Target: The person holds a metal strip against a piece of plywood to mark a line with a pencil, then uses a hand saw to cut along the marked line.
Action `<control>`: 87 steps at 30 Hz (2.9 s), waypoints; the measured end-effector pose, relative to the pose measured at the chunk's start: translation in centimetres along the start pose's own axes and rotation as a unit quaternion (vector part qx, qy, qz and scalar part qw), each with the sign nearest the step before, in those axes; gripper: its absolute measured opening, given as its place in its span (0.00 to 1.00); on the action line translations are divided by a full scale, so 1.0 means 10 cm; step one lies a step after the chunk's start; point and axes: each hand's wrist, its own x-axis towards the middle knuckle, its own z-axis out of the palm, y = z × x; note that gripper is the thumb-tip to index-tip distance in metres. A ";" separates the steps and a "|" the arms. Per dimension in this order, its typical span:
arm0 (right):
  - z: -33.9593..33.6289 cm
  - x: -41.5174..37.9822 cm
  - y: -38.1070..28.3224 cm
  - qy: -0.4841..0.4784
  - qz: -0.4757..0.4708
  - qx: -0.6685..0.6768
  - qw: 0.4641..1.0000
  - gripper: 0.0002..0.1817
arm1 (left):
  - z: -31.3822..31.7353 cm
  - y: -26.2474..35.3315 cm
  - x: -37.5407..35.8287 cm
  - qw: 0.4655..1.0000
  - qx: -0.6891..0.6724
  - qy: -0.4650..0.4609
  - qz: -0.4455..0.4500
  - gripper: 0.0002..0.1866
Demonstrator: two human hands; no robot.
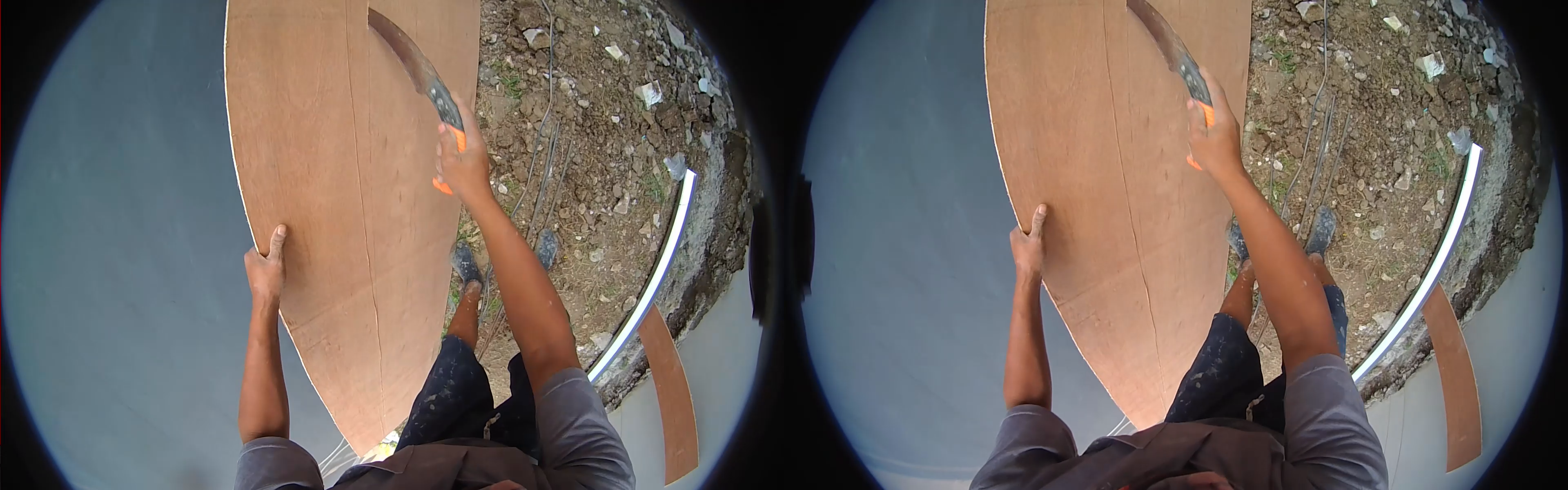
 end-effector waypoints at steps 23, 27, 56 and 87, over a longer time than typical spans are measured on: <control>0.41 -0.78 0.48 0.094 -0.085 0.080 0.989 0.27 | 0.01 0.06 -0.03 1.000 0.002 0.006 0.028 0.34; 0.51 0.06 0.15 0.065 -0.096 -0.022 0.993 0.29 | 0.08 0.11 -0.06 0.999 0.015 0.023 0.044 0.34; 0.63 0.53 -0.26 -0.060 0.134 0.049 0.988 0.27 | 0.08 0.09 -0.13 0.996 0.008 0.029 0.081 0.33; 0.33 0.47 -0.30 -0.109 0.154 0.018 0.982 0.30 | -0.19 -0.03 0.35 0.992 0.012 0.093 0.086 0.33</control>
